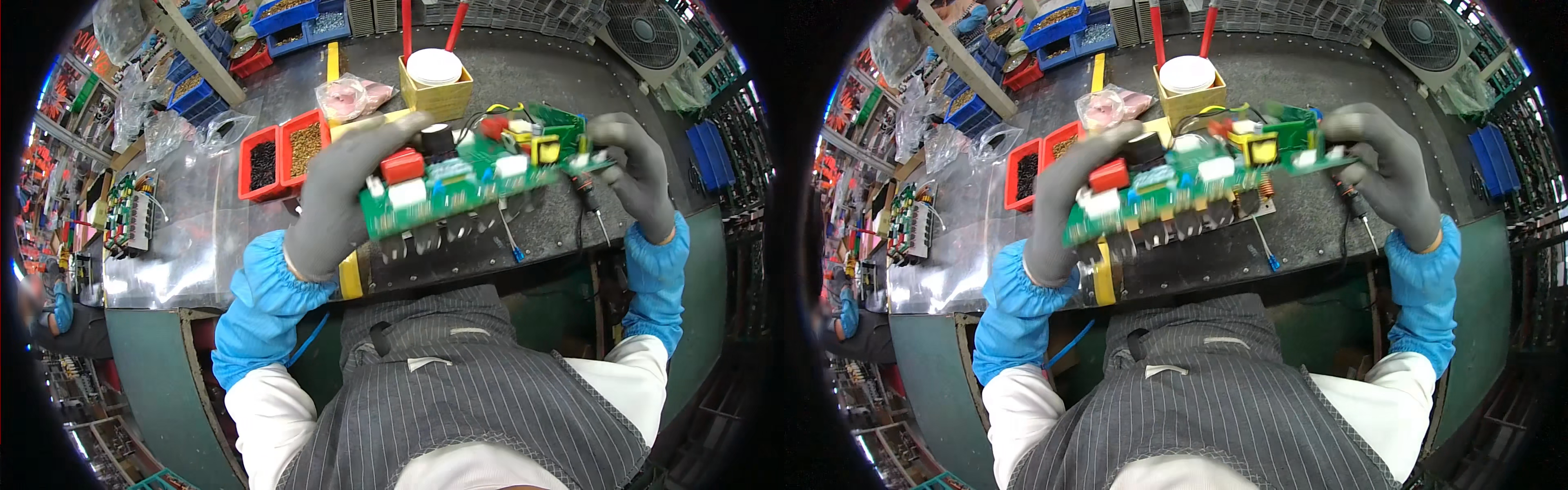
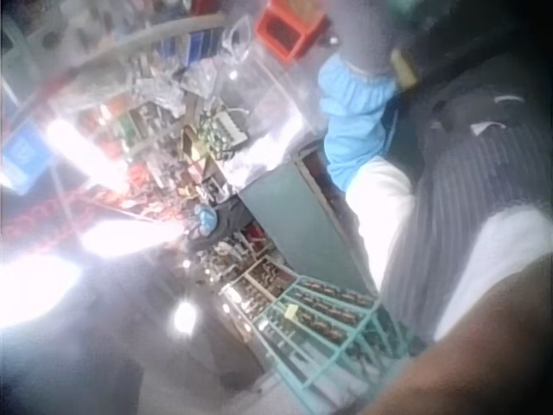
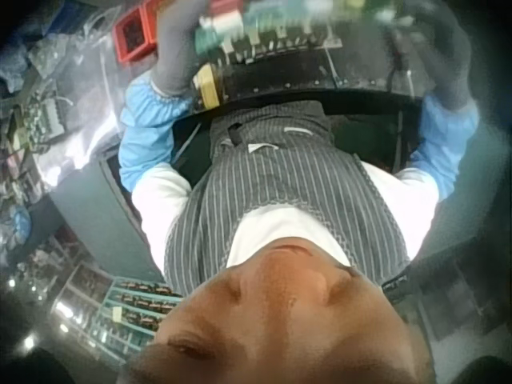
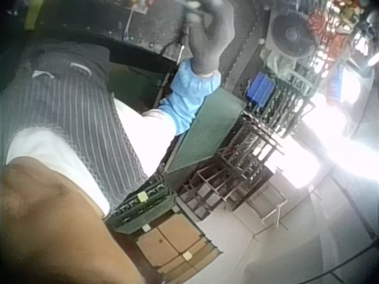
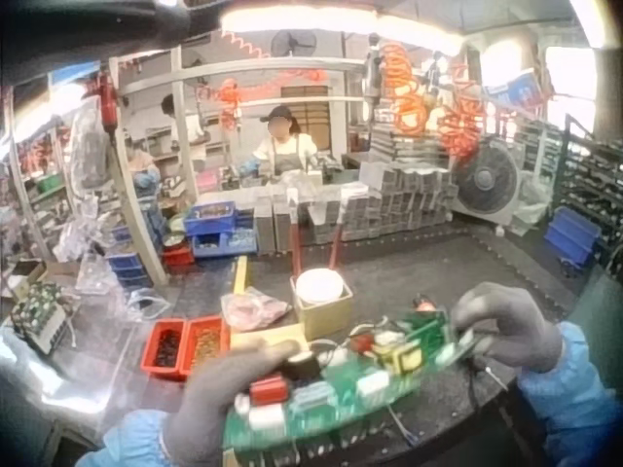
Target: Assembling an electronic inverter by mounting a PCB to a heat sink, applying components, and securing with an electric screwdriver.
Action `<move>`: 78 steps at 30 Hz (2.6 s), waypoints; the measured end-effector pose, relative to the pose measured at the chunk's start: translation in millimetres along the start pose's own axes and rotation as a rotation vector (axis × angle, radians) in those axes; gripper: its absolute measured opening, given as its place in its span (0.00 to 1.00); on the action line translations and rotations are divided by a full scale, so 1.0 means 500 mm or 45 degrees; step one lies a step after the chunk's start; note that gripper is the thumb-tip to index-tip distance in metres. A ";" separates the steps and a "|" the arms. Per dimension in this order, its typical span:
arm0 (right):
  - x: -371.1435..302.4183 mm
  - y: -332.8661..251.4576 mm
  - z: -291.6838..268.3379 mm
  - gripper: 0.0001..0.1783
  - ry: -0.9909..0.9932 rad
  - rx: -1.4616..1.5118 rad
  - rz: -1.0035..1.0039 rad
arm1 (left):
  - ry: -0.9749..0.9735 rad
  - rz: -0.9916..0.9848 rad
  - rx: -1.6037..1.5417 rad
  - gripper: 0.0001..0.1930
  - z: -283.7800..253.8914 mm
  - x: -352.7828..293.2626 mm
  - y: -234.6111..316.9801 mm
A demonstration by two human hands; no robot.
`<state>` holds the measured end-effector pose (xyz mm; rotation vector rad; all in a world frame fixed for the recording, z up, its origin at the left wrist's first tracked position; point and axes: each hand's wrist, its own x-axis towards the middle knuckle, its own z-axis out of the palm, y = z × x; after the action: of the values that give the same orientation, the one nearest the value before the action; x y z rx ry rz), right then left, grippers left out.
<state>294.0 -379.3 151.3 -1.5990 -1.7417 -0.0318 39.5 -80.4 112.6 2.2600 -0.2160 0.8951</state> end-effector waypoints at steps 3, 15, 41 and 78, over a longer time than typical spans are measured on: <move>0.031 -0.016 0.007 0.35 -0.202 0.069 0.136 | -0.003 0.299 0.778 0.26 -0.044 0.002 0.035; 0.197 -0.036 0.103 0.66 -0.601 -0.638 -0.339 | -0.125 0.686 1.030 0.24 -0.067 0.031 0.027; 0.200 0.203 0.203 0.67 -1.008 -0.081 0.027 | -0.015 -0.666 0.428 0.28 -0.081 -0.118 -0.112; 0.123 0.114 0.267 0.67 -0.718 -0.680 -0.060 | -0.403 -0.335 0.504 0.57 0.054 -0.124 -0.123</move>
<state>280.8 -249.6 62.7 -2.0905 -2.3441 -0.0803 31.0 -57.9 24.5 2.7129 0.1315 0.4670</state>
